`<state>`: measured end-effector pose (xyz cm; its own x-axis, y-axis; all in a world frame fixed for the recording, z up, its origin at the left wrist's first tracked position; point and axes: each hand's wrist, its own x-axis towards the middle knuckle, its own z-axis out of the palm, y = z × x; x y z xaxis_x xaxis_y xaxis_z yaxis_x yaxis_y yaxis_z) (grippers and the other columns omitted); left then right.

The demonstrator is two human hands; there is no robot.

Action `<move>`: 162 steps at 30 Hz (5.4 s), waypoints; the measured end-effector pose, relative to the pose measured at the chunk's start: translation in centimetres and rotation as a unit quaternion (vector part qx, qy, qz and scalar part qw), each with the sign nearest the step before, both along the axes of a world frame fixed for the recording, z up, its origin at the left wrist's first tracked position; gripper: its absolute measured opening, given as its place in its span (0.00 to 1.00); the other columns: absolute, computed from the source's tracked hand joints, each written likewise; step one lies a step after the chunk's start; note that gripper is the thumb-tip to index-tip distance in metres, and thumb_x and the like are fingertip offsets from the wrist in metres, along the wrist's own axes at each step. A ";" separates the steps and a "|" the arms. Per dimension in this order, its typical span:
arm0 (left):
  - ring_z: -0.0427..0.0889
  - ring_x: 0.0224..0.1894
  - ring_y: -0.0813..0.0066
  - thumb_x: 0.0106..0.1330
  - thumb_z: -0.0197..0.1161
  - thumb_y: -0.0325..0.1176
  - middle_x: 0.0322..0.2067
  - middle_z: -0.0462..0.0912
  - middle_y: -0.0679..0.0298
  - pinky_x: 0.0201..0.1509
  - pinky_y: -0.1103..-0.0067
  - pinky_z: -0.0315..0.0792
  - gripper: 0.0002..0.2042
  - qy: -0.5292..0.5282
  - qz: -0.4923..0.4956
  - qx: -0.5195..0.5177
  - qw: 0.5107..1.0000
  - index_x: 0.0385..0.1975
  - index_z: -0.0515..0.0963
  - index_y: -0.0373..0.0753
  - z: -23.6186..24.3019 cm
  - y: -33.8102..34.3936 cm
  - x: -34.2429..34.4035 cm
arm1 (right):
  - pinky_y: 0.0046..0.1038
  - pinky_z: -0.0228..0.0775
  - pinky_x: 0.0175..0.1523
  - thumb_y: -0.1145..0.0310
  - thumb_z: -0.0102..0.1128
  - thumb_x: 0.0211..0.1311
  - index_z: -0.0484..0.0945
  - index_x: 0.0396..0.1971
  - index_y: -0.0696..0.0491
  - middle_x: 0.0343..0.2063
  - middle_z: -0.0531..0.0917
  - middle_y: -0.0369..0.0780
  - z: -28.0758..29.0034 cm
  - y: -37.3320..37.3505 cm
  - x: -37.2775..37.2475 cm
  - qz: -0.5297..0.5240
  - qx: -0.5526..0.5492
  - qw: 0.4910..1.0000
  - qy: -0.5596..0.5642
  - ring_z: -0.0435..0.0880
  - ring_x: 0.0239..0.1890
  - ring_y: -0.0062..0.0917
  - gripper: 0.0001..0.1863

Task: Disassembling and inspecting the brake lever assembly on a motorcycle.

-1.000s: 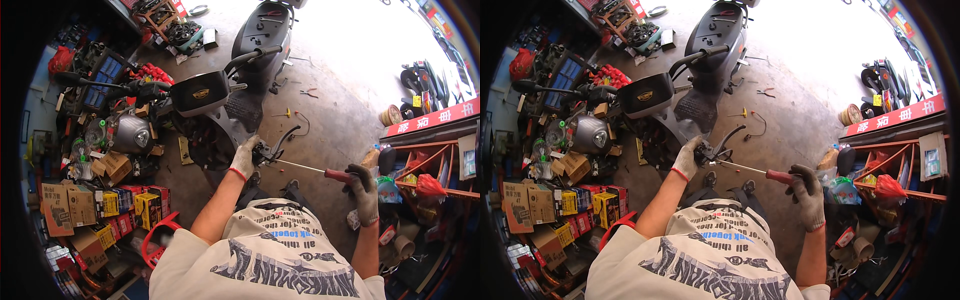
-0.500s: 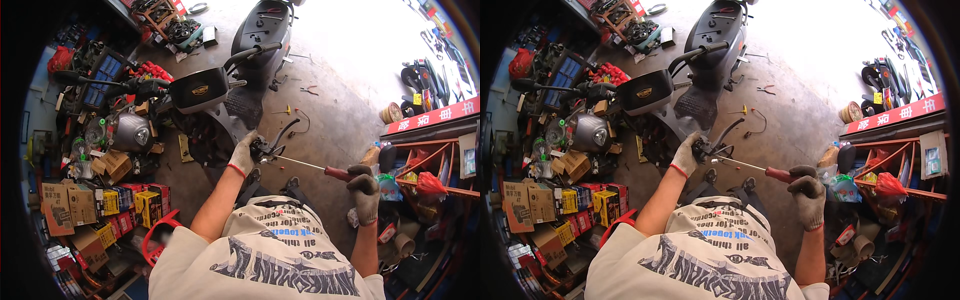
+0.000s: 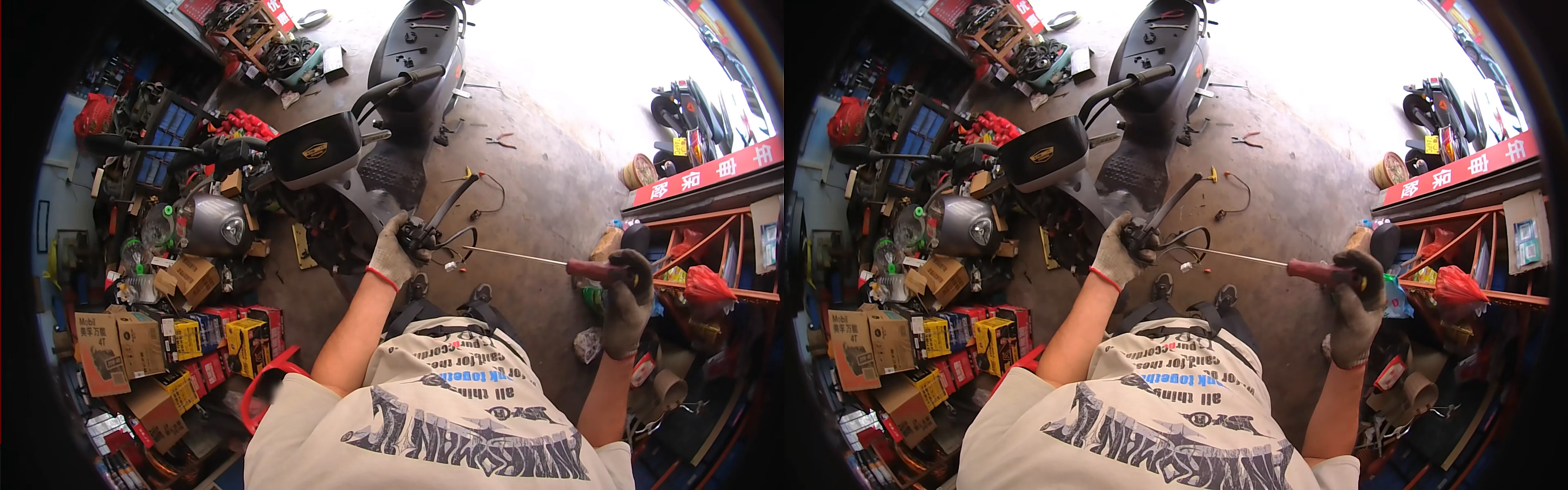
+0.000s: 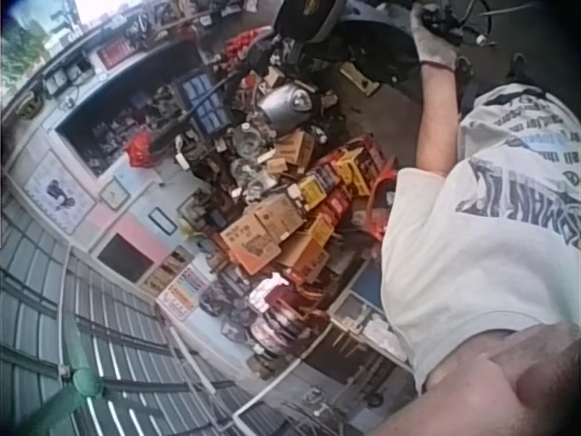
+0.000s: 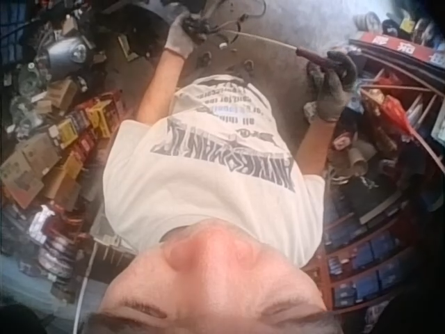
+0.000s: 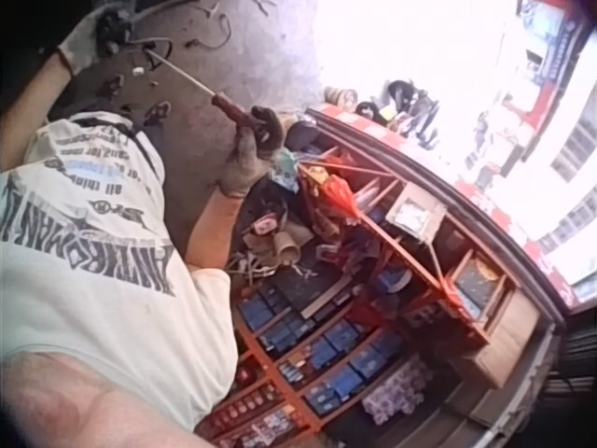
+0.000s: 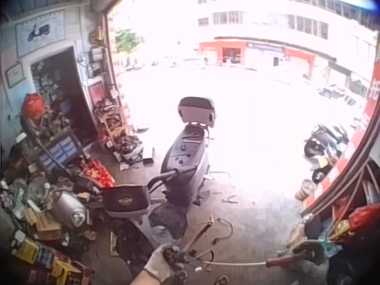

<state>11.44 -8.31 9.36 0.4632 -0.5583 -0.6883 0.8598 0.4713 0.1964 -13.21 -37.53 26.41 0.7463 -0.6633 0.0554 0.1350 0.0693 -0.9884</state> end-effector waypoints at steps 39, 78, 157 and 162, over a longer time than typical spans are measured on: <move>0.82 0.40 0.74 0.73 0.59 0.38 0.38 0.82 0.63 0.45 0.75 0.78 0.12 -0.294 -0.065 0.170 0.938 0.47 0.77 0.36 8.6 -9.0 -1.0 | 0.27 0.70 0.24 0.60 0.61 0.66 0.79 0.38 0.64 0.23 0.82 0.40 -6.0 3.2 17.7 0.279 0.030 0.913 0.297 0.79 0.19 0.21 0.18; 0.85 0.36 0.72 0.75 0.57 0.40 0.34 0.85 0.66 0.35 0.74 0.79 0.08 -0.123 -0.051 0.031 0.991 0.40 0.79 0.44 4.1 -4.7 -4.5 | 0.26 0.58 0.31 0.63 0.48 0.78 0.77 0.49 0.55 0.23 0.69 0.31 1.3 -5.3 10.1 0.015 0.326 0.910 -0.254 0.63 0.22 0.18 0.13; 0.83 0.37 0.76 0.72 0.61 0.36 0.37 0.83 0.67 0.37 0.78 0.75 0.09 -0.201 -0.075 0.159 0.964 0.45 0.79 0.40 3.5 -1.5 -3.8 | 0.20 0.72 0.35 0.66 0.58 0.66 0.77 0.58 0.57 0.40 0.85 0.38 -0.8 -5.8 4.3 0.160 -0.057 0.970 0.172 0.81 0.34 0.18 0.22; 0.83 0.37 0.76 0.72 0.61 0.36 0.38 0.83 0.66 0.36 0.77 0.76 0.09 -0.190 -0.068 0.160 0.966 0.46 0.79 0.40 4.7 -1.9 -4.0 | 0.20 0.71 0.34 0.62 0.61 0.68 0.79 0.56 0.57 0.41 0.85 0.39 -1.7 -6.2 4.1 0.177 -0.156 0.955 0.178 0.80 0.31 0.16 0.21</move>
